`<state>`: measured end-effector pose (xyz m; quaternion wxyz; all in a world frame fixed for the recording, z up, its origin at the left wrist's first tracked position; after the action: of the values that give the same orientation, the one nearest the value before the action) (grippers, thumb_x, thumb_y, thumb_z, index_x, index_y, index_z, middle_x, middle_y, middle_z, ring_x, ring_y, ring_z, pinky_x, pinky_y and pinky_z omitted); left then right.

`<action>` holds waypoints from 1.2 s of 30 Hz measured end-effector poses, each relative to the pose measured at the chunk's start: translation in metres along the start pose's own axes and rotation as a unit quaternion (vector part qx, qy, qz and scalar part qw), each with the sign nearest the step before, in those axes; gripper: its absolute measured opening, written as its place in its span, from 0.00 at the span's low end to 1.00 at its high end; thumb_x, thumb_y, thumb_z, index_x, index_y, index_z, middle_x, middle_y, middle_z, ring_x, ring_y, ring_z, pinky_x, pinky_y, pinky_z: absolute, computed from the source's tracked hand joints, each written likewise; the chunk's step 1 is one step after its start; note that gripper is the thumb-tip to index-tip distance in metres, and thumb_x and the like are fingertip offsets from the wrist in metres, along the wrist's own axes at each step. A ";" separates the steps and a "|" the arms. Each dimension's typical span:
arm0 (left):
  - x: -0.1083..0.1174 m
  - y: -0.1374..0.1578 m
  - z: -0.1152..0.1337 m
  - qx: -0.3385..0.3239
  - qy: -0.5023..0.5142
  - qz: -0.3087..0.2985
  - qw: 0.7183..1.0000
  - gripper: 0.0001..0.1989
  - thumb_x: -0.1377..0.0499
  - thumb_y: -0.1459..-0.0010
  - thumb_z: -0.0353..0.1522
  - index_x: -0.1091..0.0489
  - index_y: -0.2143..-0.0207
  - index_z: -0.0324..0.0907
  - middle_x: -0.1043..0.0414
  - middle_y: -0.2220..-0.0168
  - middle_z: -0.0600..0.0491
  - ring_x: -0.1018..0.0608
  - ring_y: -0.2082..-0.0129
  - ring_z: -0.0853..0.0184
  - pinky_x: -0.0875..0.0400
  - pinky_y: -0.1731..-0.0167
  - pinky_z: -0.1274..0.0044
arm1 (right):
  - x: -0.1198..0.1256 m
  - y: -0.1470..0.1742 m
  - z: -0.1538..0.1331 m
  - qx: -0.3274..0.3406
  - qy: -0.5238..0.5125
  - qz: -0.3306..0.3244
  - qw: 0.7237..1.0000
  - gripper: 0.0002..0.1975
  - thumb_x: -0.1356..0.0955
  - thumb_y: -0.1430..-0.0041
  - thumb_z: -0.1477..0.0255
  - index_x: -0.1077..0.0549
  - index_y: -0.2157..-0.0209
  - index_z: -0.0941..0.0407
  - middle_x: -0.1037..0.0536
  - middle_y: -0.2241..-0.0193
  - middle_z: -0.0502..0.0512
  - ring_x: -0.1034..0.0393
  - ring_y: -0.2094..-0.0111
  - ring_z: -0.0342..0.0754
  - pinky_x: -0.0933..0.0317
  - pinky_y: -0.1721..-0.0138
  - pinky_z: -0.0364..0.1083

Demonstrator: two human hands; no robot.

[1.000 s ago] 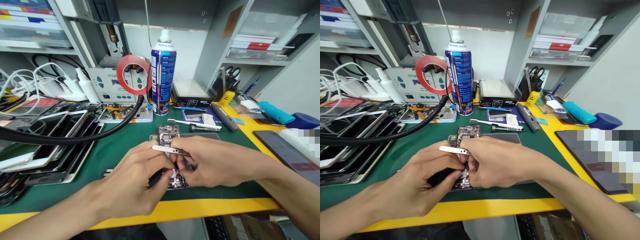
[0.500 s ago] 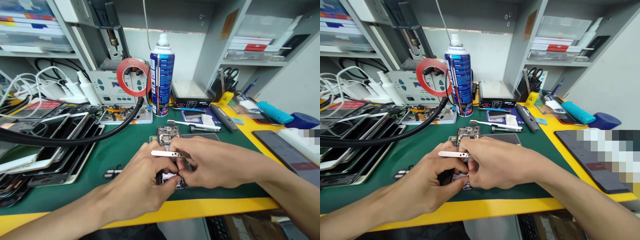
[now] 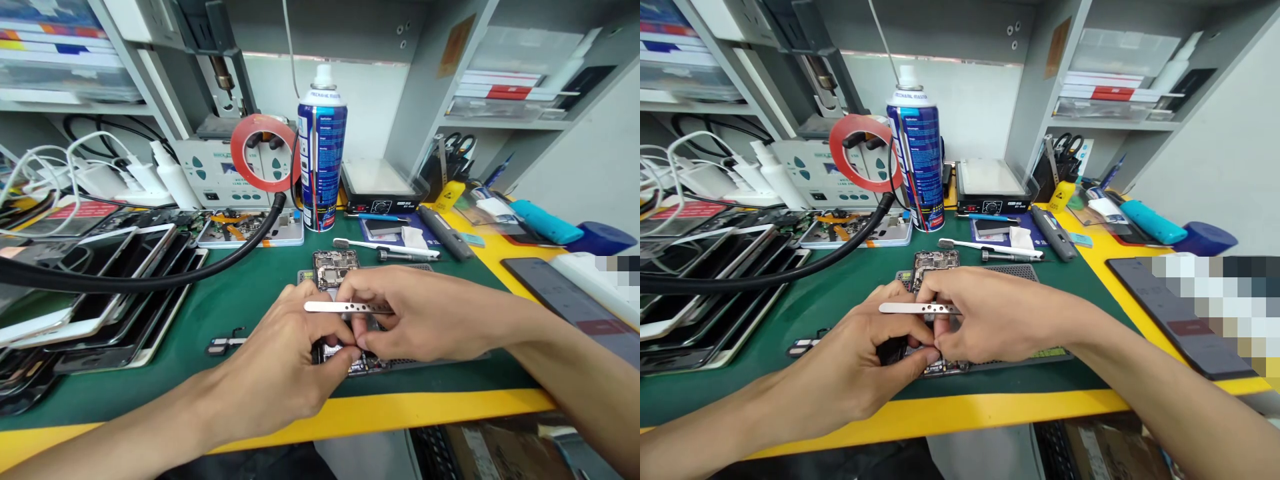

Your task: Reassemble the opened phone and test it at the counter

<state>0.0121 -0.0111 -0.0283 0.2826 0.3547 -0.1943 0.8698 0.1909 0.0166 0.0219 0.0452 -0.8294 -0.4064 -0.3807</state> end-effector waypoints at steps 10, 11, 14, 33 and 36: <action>0.002 0.002 0.003 0.006 0.026 0.029 0.999 0.03 0.39 0.40 0.31 0.27 0.68 0.46 0.26 0.65 0.59 0.29 0.61 0.67 0.41 0.56 0.70 | -0.003 -0.008 0.013 -0.028 -0.123 0.021 0.992 0.08 0.31 0.46 0.80 0.28 0.64 0.55 0.22 0.69 0.49 0.29 0.69 0.44 0.42 0.71 0.42; 0.002 0.002 0.003 0.008 0.031 0.033 0.999 0.04 0.40 0.40 0.30 0.28 0.69 0.46 0.26 0.66 0.60 0.29 0.62 0.67 0.40 0.58 0.70 | -0.003 -0.009 0.014 -0.026 -0.137 0.024 0.990 0.08 0.31 0.46 0.80 0.27 0.64 0.56 0.22 0.68 0.49 0.29 0.68 0.44 0.42 0.70 0.42; 0.004 0.001 0.001 0.011 0.049 0.045 0.998 0.06 0.42 0.39 0.29 0.28 0.70 0.45 0.27 0.69 0.60 0.29 0.65 0.68 0.40 0.59 0.72 | -0.003 -0.008 0.015 -0.028 -0.153 0.025 0.987 0.07 0.30 0.47 0.79 0.27 0.64 0.56 0.22 0.68 0.50 0.29 0.68 0.45 0.42 0.69 0.42; 0.026 -0.015 0.012 0.058 0.075 -0.083 0.992 0.09 0.44 0.42 0.25 0.26 0.70 0.43 0.32 0.75 0.61 0.34 0.75 0.74 0.40 0.74 0.80 | 0.001 -0.005 0.018 -0.037 -0.189 -0.014 0.981 0.06 0.29 0.45 0.77 0.30 0.65 0.55 0.23 0.69 0.48 0.28 0.67 0.46 0.37 0.66 0.43; 0.028 -0.018 0.013 0.092 0.096 -0.121 0.984 0.09 0.46 0.41 0.28 0.25 0.69 0.42 0.35 0.78 0.61 0.38 0.79 0.74 0.45 0.80 0.80 | 0.001 -0.006 0.019 -0.036 -0.185 -0.008 0.982 0.05 0.31 0.44 0.78 0.29 0.65 0.56 0.21 0.68 0.50 0.26 0.66 0.47 0.37 0.66 0.44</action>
<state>0.0135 0.0058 0.0034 0.3691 0.3153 -0.0409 0.8733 0.1979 0.0281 0.0078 -0.0640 -0.8834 -0.4001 -0.2354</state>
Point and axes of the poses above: each hand's wrist, its own y-axis away from the middle knuckle, its own x-axis out of the back of the hand, z = x × y, the point moved 2 cm from there along -y, towards the middle knuckle
